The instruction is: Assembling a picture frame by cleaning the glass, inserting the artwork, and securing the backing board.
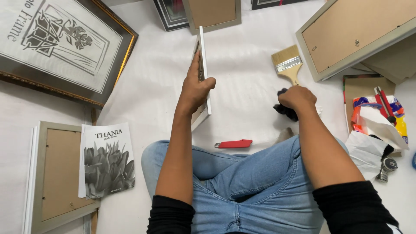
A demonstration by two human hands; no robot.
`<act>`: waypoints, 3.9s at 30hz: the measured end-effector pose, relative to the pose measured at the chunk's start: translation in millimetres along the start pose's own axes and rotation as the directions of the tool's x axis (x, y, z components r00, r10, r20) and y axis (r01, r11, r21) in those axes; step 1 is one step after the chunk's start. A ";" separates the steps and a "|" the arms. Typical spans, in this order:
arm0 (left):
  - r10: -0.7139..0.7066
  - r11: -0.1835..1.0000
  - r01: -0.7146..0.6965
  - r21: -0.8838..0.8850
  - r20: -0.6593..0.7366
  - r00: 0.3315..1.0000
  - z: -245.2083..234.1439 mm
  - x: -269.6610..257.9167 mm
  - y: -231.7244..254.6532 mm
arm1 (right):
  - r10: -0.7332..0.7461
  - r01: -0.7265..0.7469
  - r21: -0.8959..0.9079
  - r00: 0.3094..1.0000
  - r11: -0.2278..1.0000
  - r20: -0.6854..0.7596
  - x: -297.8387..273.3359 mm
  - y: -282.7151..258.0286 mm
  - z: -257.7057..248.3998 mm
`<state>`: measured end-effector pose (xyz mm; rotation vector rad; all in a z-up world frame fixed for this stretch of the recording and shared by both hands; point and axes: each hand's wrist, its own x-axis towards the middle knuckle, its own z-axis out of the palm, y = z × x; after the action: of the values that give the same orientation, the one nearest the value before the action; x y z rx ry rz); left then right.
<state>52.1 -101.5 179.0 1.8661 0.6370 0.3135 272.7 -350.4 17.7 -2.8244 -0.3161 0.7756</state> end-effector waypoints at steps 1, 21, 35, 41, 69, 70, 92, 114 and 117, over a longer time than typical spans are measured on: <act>0.003 1.000 -0.003 -0.001 -0.005 1.000 -2.7 0.1 -0.4 | -0.005 0.005 -0.002 1.000 1.000 -0.003 -19.9 -16.3 -12.4; 0.084 0.987 -0.092 -0.129 -0.064 0.994 -29.7 0.1 -24.0 | -0.349 0.136 0.985 0.923 -0.101 -0.163 -194.3 -200.2 124.7; 0.068 0.977 -0.079 -0.198 -0.059 0.996 -36.1 -6.4 -13.1 | -0.487 0.138 0.952 0.874 0.274 0.013 -141.2 -192.8 214.8; 0.083 0.972 -0.091 -0.216 -0.046 0.995 -45.8 -14.5 -13.2 | -0.538 0.273 0.946 0.778 -0.175 -0.325 -207.5 -244.3 44.4; 0.102 0.959 -0.108 -0.261 -0.037 0.994 -57.4 -19.1 -13.9 | -0.495 0.232 0.938 0.865 0.256 -0.079 -68.3 -297.6 40.1; 0.108 0.959 -0.113 -0.260 -0.033 0.994 -60.4 -18.8 -12.5 | -0.492 0.236 0.938 0.867 0.253 -0.085 -91.4 -300.2 17.8; 0.192 0.886 -0.216 -0.411 -0.099 0.976 -103.3 -27.7 -25.7 | -0.347 -0.162 0.868 0.870 0.470 0.350 -167.9 -253.3 139.1; 0.132 0.880 -0.158 -0.448 -0.088 0.987 -110.2 -26.5 -20.8 | -0.459 0.077 0.984 0.889 0.160 0.005 -191.2 -265.0 121.0; 0.139 0.869 -0.150 -0.472 -0.058 0.989 -108.9 -28.4 -26.7 | -0.311 -0.133 0.886 0.904 0.445 0.293 -181.8 -244.5 152.3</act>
<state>-32.9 -25.3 197.9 1.4352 0.3876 0.5398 3.3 -142.6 35.6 -1.5778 -0.0537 1.0997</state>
